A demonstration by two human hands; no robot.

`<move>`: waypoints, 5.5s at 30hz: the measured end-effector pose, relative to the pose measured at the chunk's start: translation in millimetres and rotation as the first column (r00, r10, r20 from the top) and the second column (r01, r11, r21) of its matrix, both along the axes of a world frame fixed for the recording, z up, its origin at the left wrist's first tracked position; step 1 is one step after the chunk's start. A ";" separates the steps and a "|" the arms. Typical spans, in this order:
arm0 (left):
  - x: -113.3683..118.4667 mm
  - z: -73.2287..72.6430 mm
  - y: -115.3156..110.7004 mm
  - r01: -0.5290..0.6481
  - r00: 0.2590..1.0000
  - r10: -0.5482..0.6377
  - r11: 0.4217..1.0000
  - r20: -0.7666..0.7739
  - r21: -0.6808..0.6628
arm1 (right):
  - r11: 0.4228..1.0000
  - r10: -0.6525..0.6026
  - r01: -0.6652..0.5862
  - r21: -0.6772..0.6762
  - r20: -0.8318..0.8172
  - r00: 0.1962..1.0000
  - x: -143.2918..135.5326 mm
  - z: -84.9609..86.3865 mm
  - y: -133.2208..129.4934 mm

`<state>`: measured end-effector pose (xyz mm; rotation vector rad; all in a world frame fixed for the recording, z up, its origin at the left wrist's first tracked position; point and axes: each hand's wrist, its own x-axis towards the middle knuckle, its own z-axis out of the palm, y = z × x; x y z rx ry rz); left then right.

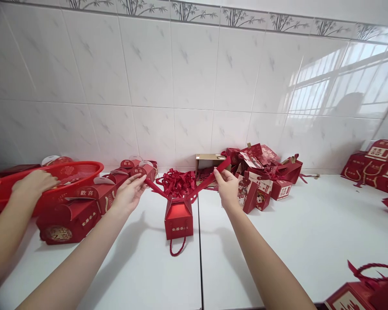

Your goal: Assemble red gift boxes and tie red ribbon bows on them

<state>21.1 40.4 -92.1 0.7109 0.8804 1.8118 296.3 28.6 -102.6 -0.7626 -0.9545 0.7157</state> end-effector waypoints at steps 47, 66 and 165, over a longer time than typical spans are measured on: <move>33.4 90.4 -36.5 0.242 0.926 -0.157 0.944 -0.342 0.224 | 0.997 0.058 -0.073 0.039 0.304 0.951 -14.5 80.6 -33.5; 33.1 77.0 -49.7 0.260 0.919 -0.193 0.953 -0.344 0.158 | 0.996 0.088 -0.093 -0.004 0.362 0.928 -11.2 74.9 -51.7; 18.2 -79.6 -67.2 0.289 0.431 -0.213 0.953 -0.877 -0.089 | 0.953 0.288 -0.118 -0.280 0.711 0.642 -46.6 -76.3 -63.7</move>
